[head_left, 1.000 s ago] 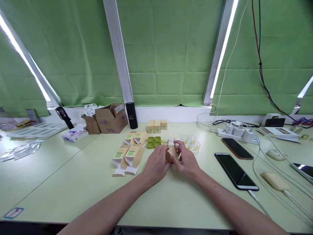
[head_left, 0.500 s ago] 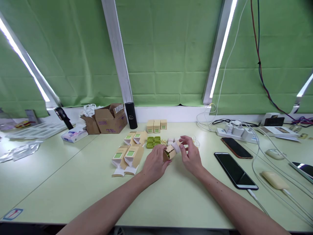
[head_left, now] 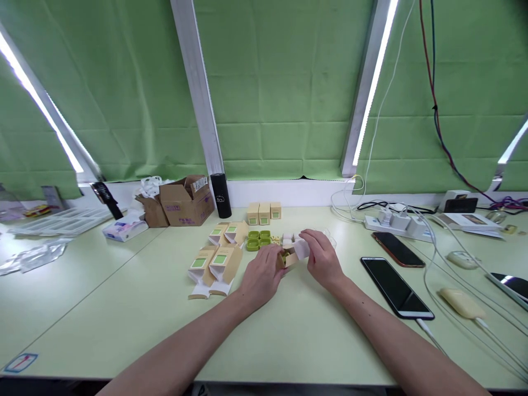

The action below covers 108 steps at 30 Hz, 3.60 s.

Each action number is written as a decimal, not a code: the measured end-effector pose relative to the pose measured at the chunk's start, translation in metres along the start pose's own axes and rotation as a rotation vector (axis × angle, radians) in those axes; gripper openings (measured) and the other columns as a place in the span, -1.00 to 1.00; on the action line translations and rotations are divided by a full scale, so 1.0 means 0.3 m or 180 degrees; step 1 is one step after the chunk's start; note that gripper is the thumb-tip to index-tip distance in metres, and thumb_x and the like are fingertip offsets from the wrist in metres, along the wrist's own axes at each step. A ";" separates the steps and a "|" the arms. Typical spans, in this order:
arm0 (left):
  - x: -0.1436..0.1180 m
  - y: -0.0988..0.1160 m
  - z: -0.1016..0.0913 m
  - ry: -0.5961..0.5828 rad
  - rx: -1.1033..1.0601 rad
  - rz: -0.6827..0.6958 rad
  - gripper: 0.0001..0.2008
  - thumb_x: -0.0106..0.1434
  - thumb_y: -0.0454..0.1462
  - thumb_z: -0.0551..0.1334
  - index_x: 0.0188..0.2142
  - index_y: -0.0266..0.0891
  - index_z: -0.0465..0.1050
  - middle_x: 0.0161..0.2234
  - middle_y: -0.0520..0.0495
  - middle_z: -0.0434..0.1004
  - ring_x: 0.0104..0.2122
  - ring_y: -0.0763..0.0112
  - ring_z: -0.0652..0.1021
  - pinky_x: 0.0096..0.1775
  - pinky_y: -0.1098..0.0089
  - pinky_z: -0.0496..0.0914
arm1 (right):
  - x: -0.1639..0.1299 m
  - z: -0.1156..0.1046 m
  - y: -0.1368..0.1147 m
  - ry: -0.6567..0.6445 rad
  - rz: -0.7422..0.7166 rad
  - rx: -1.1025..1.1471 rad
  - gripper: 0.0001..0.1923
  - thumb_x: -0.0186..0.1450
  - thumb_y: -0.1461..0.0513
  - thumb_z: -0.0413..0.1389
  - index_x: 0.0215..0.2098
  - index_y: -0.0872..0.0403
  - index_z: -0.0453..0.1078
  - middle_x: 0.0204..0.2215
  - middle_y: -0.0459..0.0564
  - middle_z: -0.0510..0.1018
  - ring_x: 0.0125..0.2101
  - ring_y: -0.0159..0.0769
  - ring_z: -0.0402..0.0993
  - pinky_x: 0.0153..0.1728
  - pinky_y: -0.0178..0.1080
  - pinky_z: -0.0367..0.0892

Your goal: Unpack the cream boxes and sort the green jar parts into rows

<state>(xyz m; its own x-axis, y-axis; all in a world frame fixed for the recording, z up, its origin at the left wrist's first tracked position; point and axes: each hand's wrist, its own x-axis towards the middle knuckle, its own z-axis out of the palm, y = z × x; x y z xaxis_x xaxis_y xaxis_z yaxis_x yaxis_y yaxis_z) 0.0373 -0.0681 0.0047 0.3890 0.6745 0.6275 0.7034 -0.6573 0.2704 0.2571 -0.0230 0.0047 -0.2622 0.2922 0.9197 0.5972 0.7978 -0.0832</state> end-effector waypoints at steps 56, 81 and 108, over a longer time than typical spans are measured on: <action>0.006 0.008 -0.023 0.0060 0.0477 0.0104 -0.29 0.32 -0.34 0.27 0.40 -0.12 0.07 0.13 -0.26 0.44 0.13 -0.03 0.45 0.09 0.00 0.45 | 0.004 0.029 -0.104 -0.0399 0.2149 0.1550 -0.88 0.32 0.19 0.14 -0.38 0.01 0.35 -0.21 0.04 0.58 -0.23 -0.18 0.52 -0.22 -0.12 0.52; 0.038 -0.041 -0.075 0.0995 -0.0346 -0.0868 -0.35 0.37 -0.18 0.27 0.39 -0.09 0.13 0.15 -0.26 0.44 0.14 0.05 0.48 0.09 0.04 0.46 | -0.023 0.031 -0.020 -0.0222 0.2814 0.1704 -0.71 0.32 -0.04 0.16 -0.33 -0.01 0.36 -0.36 -0.02 0.60 -0.38 -0.21 0.47 -0.33 -0.18 0.38; 0.062 -0.079 -0.054 0.0555 -0.4679 -0.2382 -0.67 0.45 -0.18 0.18 0.11 -0.29 0.42 0.10 -0.31 0.59 -0.02 0.14 0.65 -0.08 0.15 0.60 | -0.023 0.026 -0.054 -0.1011 0.2230 0.0766 -0.90 0.35 0.16 0.06 -0.21 -0.05 0.40 -0.25 -0.07 0.64 -0.26 -0.16 0.53 -0.24 -0.13 0.37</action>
<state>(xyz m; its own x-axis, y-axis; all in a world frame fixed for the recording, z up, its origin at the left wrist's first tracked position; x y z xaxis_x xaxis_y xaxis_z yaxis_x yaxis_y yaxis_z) 0.0183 -0.0455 0.0218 0.1073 0.9901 0.0910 -0.4737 -0.0296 0.8802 0.2433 -0.0340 -0.0034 -0.1119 0.8739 0.4730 0.5326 0.4546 -0.7139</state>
